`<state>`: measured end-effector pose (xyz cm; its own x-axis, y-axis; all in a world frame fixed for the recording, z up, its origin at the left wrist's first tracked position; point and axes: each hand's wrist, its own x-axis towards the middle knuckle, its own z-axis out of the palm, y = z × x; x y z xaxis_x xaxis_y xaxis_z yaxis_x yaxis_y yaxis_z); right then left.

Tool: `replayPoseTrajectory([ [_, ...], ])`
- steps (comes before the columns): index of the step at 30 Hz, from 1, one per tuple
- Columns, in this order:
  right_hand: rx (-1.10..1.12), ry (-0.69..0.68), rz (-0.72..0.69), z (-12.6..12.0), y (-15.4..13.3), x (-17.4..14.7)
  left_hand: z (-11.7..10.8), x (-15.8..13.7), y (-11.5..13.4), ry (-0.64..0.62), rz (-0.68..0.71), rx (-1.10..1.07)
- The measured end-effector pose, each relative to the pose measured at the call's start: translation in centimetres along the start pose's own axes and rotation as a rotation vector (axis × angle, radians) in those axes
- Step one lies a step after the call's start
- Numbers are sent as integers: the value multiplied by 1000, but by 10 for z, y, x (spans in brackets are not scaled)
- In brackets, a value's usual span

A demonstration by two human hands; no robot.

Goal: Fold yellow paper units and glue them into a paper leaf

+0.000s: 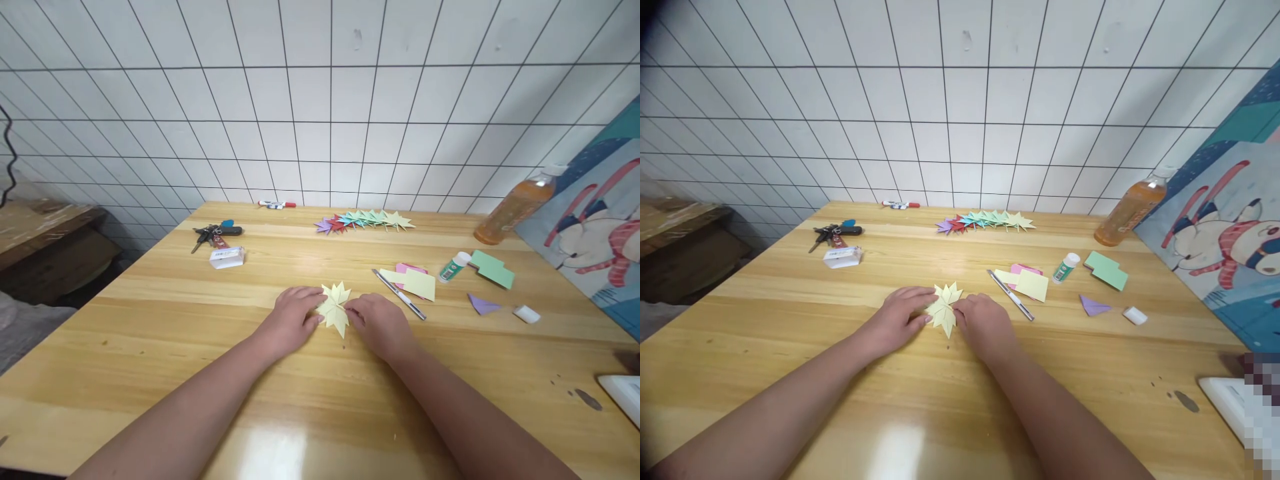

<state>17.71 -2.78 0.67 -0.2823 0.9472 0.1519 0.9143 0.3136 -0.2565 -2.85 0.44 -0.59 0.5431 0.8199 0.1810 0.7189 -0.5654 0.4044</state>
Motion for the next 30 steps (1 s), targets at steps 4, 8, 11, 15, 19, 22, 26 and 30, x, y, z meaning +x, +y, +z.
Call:
replayPoseTrajectory([
  [4,-97,12,-12,-1,-4,-1,0,0,3,21,7,-24],
  [8,-127,17,-27,-1,-7,-2,-1,0,7,22,31,-48],
  [11,-129,11,-20,0,-7,-3,-1,0,7,10,28,-49],
  [15,-95,15,-18,1,-7,-4,-2,-1,6,55,-6,-61],
  [19,-67,1,-37,1,-4,-4,-6,0,4,105,-89,-5],
  [22,-54,-7,-34,0,-3,-4,-9,1,1,104,-139,43],
  [26,-37,-21,-44,0,-2,-4,-9,2,-3,81,-111,45],
  [30,-48,-16,-40,-1,-1,-4,-6,4,-5,56,-86,11],
])
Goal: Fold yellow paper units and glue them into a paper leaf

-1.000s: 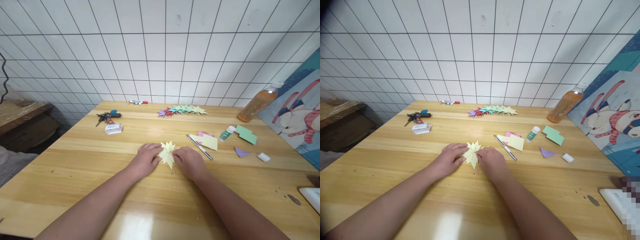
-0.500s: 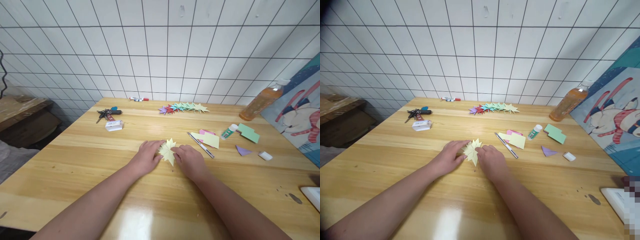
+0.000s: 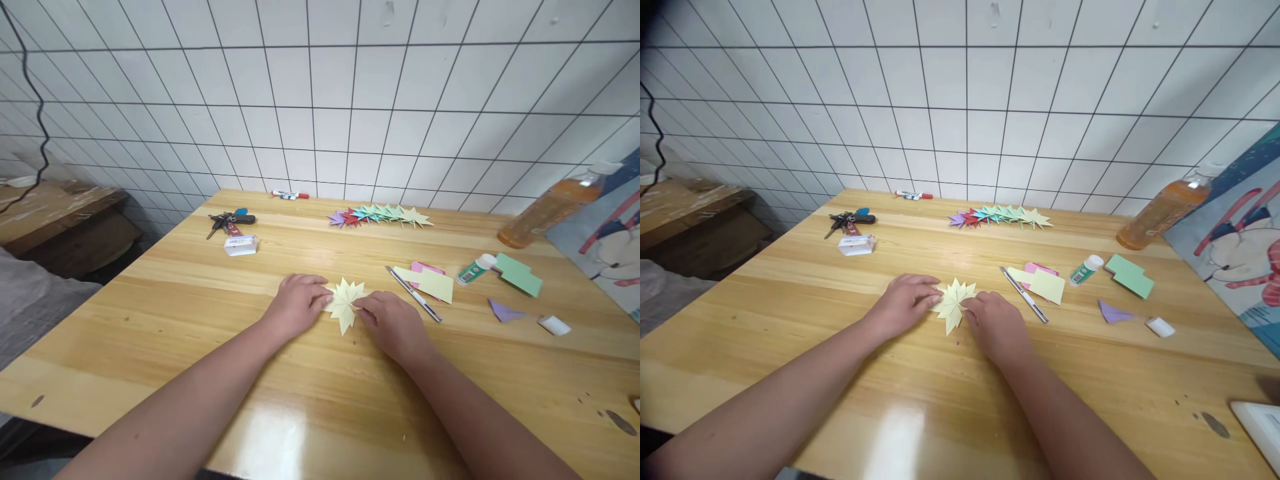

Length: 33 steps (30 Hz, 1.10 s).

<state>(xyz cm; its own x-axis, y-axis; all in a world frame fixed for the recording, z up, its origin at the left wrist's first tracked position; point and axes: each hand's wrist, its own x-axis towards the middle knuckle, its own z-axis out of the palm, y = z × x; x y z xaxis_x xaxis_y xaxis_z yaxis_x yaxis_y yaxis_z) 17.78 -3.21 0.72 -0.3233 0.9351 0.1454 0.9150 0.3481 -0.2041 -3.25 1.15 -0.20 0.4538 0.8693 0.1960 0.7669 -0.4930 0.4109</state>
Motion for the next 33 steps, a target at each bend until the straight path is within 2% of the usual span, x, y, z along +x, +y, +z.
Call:
replayPoseTrajectory([
  [13,-119,-29,-9,-5,-7,-3,6,1,2,-24,-22,-58],
  [18,-121,-30,8,-3,-9,-3,1,1,9,30,80,-58],
  [24,-105,-66,-4,-2,-10,-1,-3,0,17,2,170,-14],
  [33,-77,-56,26,-3,-10,0,-5,-6,20,15,65,12],
])
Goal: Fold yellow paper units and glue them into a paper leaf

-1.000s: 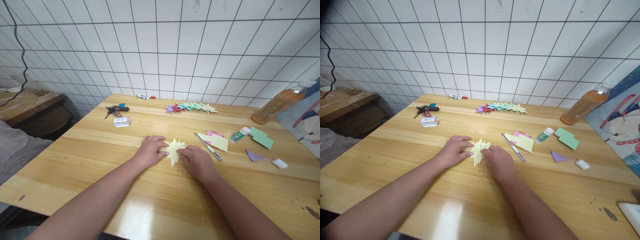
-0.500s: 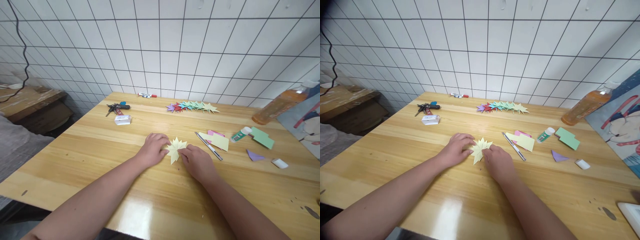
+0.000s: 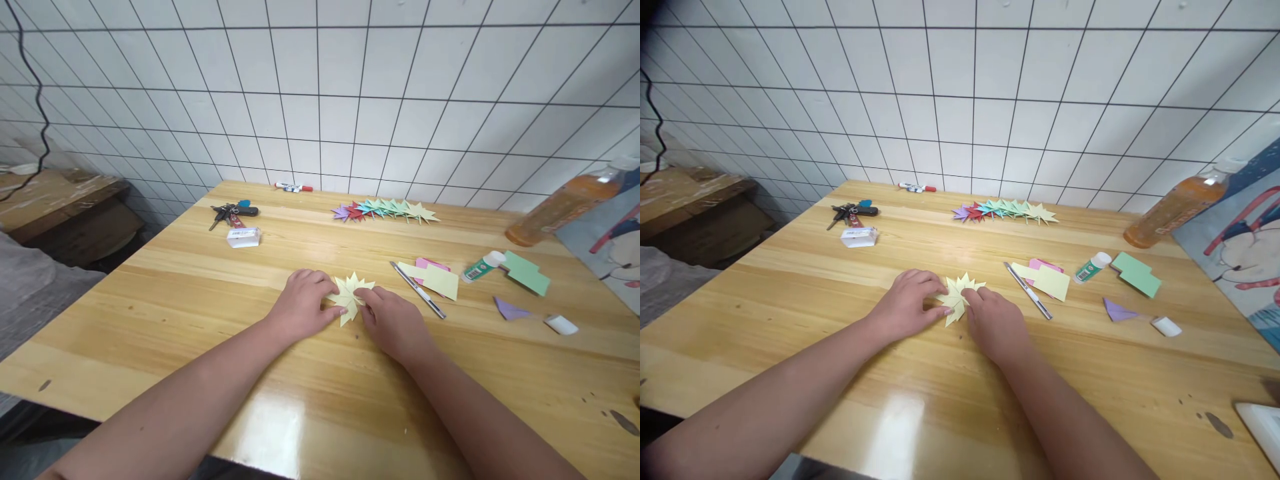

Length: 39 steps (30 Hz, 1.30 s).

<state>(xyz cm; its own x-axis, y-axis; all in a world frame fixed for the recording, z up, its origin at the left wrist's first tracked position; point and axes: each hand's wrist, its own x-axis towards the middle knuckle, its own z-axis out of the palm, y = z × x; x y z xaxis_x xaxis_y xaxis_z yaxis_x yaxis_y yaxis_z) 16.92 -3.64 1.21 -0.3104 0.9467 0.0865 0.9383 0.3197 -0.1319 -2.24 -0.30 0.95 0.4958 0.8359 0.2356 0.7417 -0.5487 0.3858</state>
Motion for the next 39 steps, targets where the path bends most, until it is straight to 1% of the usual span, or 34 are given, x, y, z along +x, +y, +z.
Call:
replayPoseTrajectory([
  [4,-6,8,-13,1,-2,-1,0,0,2,-7,-20,1],
  [6,7,51,-8,-1,-1,-2,-1,0,1,-13,-30,10],
  [8,26,133,26,-6,4,-2,-1,-1,0,-20,-28,10],
  [9,34,182,58,-9,10,-2,-2,-1,-1,-20,-25,5],
  [11,37,272,167,-15,25,-2,-1,-1,-4,-17,-20,-12],
  [14,13,326,346,-21,52,-2,1,0,-8,-11,-14,-35],
  [16,-7,347,377,-22,66,-2,3,1,-12,-14,3,-50],
  [18,-32,363,344,-23,75,-2,6,2,-15,-12,31,-62],
  [20,-71,366,323,-23,80,-3,7,1,-16,-13,66,-79],
  [24,-128,332,365,-23,91,-4,6,0,-15,-68,144,-127],
  [25,-126,327,345,-21,93,-3,5,-1,-14,-84,156,-139],
  [27,-101,307,260,-17,97,-1,5,-1,-13,-101,169,-163],
  [29,-78,270,214,-11,98,3,6,-1,-12,-91,170,-193],
  [34,-104,193,276,-7,95,9,11,0,-13,10,142,-242],
  [39,-158,165,328,-12,95,6,9,-1,-12,14,144,-241],
])
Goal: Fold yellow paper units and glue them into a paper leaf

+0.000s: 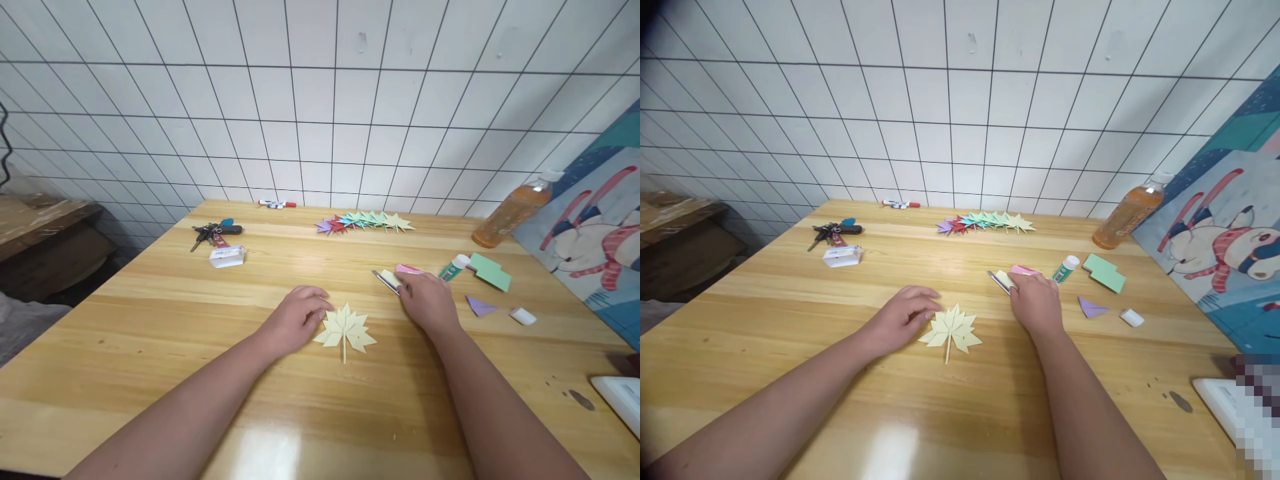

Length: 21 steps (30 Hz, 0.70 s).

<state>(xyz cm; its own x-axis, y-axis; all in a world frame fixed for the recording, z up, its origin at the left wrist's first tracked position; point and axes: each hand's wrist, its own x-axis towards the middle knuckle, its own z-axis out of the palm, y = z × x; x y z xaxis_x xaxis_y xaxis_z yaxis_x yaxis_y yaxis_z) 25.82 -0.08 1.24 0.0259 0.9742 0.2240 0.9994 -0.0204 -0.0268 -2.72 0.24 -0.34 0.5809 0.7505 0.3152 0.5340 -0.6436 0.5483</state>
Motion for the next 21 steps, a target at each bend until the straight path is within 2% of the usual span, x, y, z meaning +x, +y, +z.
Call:
replayPoseTrajectory([
  [5,28,87,83,3,2,-1,-1,1,2,0,-8,6],
  [8,73,50,200,8,6,1,-1,2,2,-5,2,1],
  [13,326,100,287,14,10,7,0,2,1,4,9,-4],
  [16,414,122,311,10,7,7,-1,3,2,17,-2,-12],
  [17,470,131,325,7,4,5,-1,3,2,27,-14,-16],
  [19,718,146,349,-1,-5,0,-4,4,5,56,-44,-30],
  [20,856,137,316,-5,-12,-4,-6,5,7,70,-62,-41],
  [21,989,70,253,-9,-19,-8,-8,5,9,78,-76,-58],
])
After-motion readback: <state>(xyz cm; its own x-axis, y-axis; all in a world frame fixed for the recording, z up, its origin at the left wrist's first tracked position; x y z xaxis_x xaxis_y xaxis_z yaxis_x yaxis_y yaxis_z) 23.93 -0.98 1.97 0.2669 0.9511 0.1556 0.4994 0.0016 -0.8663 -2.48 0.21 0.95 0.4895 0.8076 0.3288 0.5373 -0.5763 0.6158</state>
